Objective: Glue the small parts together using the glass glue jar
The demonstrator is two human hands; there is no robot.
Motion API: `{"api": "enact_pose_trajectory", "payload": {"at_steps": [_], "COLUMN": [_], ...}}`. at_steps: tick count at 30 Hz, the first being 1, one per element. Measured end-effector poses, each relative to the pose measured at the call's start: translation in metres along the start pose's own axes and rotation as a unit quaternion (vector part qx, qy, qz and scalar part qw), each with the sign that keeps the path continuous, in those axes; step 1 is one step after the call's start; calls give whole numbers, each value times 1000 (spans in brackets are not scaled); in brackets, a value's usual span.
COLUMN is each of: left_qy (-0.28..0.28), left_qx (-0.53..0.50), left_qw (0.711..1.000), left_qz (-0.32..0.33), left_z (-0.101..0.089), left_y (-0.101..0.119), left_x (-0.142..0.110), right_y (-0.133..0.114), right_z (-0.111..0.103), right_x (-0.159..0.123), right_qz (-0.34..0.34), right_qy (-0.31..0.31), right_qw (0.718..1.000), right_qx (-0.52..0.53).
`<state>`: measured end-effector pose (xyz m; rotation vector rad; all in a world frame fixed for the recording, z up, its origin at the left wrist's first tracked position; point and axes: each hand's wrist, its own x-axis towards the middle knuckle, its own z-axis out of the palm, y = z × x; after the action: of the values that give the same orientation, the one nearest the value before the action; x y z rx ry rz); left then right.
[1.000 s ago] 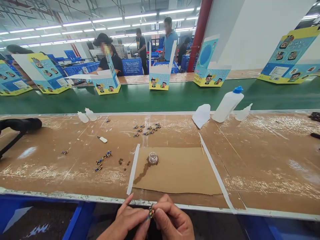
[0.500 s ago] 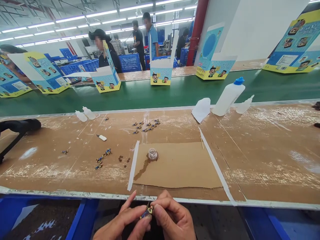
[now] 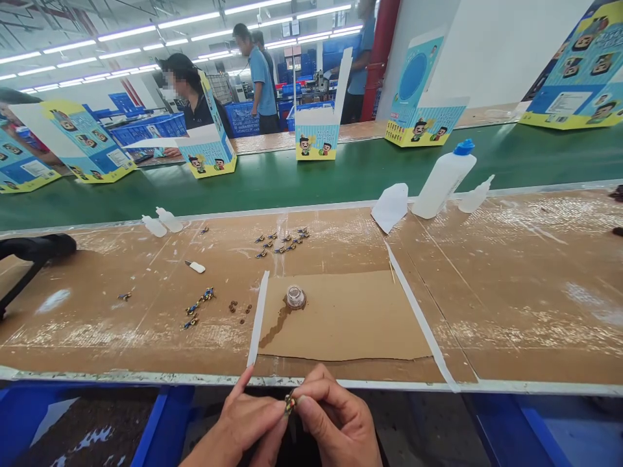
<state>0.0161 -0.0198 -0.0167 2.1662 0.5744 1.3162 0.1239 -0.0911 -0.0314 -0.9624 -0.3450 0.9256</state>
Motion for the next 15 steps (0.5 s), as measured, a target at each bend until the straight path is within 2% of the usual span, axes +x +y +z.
{"api": "enact_pose_trajectory", "payload": {"at_steps": [6, 11, 15], "left_qy": [13, 5, -13], "left_qx": [19, 27, 24], "left_qw": [1000, 999, 1000], "left_qz": [-2, 27, -11], "left_z": [4, 2, -1], "left_y": [1, 4, 7], "left_x": [0, 2, 0], "right_y": [0, -1, -3], "right_z": [0, 0, 0], "right_x": [0, 0, -1], "right_qz": [12, 15, 18], "right_qy": [3, 1, -3], "right_qw": [1000, 1000, 1000], "right_qx": [7, 9, 12]}}
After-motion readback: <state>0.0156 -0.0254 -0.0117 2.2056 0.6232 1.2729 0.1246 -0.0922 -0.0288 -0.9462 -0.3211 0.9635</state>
